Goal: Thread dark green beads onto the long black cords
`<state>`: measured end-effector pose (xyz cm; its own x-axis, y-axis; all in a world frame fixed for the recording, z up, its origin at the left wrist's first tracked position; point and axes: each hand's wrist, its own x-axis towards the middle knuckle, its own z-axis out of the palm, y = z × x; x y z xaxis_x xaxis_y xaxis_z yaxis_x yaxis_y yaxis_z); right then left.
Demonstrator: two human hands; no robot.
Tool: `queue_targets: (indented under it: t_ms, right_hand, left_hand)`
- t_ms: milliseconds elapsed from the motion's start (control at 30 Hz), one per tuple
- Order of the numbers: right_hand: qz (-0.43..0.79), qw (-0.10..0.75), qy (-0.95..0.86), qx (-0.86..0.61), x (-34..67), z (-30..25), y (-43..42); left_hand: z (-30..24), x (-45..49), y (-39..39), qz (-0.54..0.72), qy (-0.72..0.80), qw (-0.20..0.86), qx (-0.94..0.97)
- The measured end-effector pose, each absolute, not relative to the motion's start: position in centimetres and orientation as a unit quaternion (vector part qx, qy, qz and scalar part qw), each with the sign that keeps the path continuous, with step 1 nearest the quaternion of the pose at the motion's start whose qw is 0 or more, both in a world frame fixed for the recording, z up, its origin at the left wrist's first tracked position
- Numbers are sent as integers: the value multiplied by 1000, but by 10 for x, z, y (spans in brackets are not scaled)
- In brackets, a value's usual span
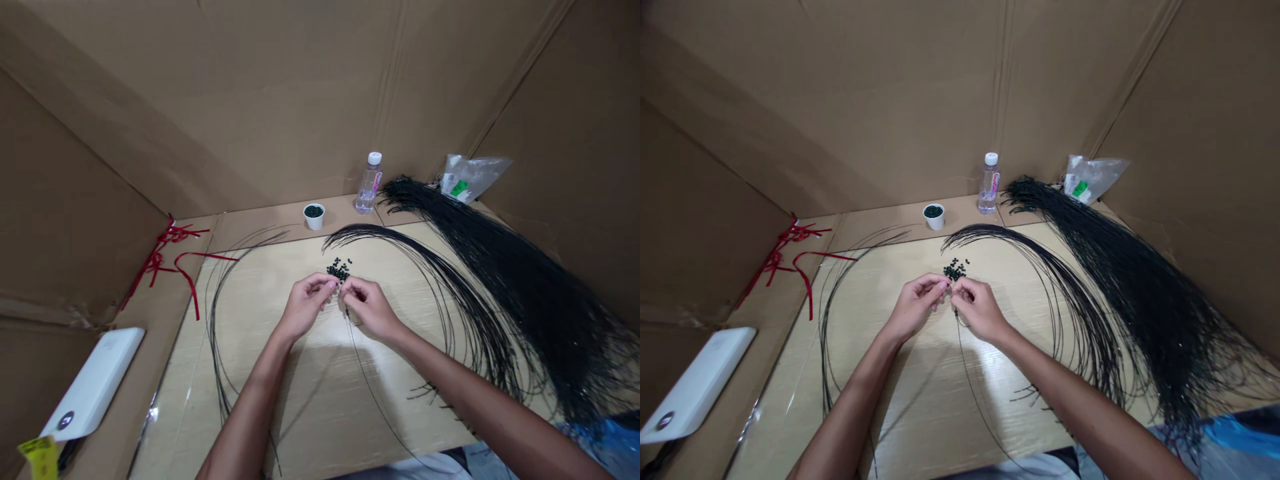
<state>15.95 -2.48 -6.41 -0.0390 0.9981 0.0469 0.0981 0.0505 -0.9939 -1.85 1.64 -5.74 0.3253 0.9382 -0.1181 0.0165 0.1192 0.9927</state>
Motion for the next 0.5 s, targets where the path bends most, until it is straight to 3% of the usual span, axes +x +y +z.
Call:
queue_targets:
  t_ms: [500]
  right_hand:
    - [466, 478, -549, -503, 158, -61, -25]
  left_hand:
    - [-59, -19, 16, 375, 439, 603, 550]
